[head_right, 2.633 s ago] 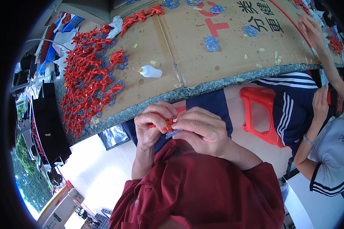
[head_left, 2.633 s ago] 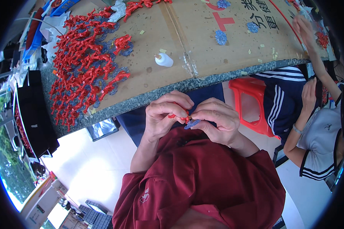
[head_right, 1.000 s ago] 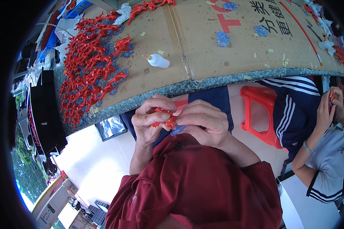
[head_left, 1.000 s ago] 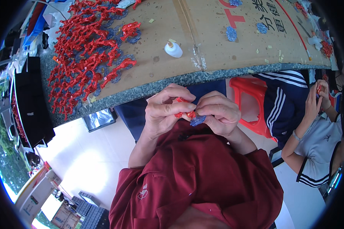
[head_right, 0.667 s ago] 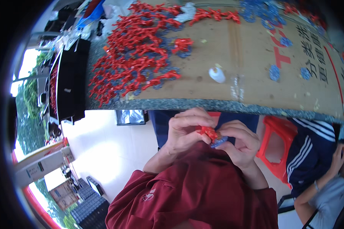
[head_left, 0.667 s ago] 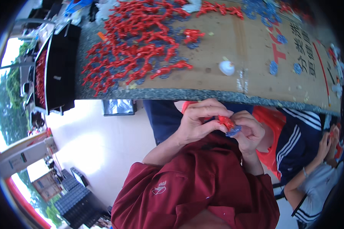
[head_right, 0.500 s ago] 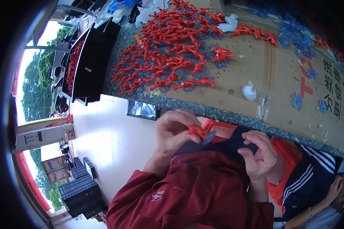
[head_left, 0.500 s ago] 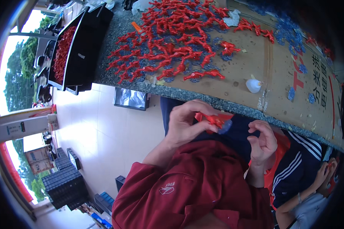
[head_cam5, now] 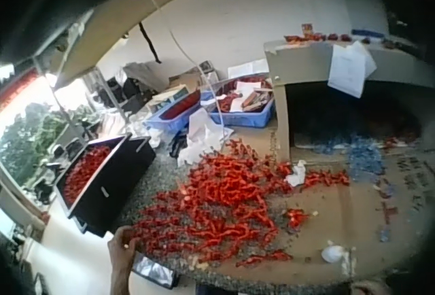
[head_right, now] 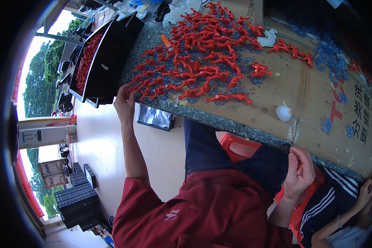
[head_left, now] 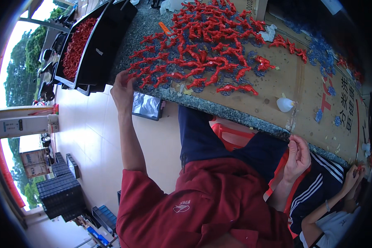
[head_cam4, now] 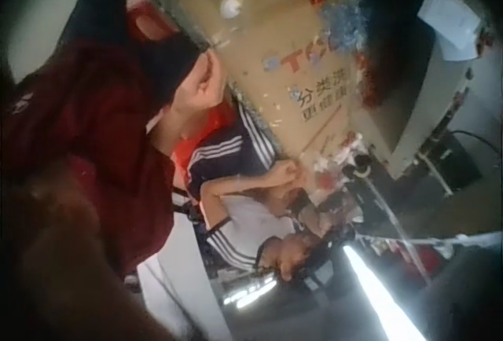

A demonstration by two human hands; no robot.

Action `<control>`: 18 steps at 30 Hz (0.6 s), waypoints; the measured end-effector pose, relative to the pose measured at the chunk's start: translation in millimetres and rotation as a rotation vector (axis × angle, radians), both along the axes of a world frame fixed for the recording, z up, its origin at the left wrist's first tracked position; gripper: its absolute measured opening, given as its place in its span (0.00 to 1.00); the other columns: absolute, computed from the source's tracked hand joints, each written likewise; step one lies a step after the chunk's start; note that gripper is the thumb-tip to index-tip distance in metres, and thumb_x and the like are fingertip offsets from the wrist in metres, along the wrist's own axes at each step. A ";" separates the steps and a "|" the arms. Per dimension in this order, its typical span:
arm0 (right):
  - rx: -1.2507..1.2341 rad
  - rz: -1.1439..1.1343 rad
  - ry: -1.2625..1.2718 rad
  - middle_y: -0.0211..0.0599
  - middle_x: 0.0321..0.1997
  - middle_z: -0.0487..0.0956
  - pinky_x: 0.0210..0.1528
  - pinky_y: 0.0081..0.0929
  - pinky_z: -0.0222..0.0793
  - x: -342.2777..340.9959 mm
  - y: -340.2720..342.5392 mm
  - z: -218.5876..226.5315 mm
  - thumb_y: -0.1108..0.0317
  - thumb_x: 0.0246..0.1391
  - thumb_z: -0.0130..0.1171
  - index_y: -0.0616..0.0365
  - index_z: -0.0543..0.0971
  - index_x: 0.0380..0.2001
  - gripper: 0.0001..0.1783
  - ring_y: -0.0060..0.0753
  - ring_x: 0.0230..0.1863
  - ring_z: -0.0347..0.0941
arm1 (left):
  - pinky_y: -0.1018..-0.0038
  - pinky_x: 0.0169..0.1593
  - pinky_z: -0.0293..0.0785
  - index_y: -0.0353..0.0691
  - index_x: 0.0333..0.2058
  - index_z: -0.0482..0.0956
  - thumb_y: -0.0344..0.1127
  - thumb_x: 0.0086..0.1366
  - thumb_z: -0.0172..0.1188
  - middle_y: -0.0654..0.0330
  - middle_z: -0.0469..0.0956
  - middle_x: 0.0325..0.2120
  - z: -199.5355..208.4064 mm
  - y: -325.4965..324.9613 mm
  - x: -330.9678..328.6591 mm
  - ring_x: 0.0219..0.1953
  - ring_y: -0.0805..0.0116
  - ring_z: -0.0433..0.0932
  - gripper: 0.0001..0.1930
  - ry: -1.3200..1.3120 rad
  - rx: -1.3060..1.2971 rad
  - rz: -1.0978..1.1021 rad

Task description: The person assembles plastic figurines by picking up toy parts, applying glue from a bottle to each piece, and attaching them onto translucent plastic bases by hand before placing the assembled figures into a bin.

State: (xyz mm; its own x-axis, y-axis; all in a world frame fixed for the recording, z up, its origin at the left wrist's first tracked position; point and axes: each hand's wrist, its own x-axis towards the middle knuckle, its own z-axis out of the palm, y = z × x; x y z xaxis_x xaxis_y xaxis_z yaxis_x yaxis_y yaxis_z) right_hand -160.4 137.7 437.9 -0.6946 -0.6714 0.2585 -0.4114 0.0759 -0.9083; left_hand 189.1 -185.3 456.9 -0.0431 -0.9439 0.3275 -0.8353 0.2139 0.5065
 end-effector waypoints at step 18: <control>-0.069 -0.009 0.152 0.40 0.34 0.76 0.36 0.27 0.68 -24.3 -61.3 8.0 0.73 0.41 0.62 0.63 0.73 0.38 0.18 0.37 0.34 0.73 | 0.69 0.40 0.69 0.34 0.33 0.77 0.26 0.51 0.59 0.54 0.77 0.32 81.3 91.5 -280.2 0.37 0.59 0.75 0.09 -0.043 -0.140 -1.122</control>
State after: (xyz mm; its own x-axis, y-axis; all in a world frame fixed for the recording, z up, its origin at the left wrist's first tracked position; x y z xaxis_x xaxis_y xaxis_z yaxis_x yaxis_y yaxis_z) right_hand -184.7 76.4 446.0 -0.6499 -0.6419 0.4068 -0.5445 0.0198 -0.8385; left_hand -91.1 -93.8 538.2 -0.8568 -0.3195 0.4048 -0.1516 0.9063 0.3945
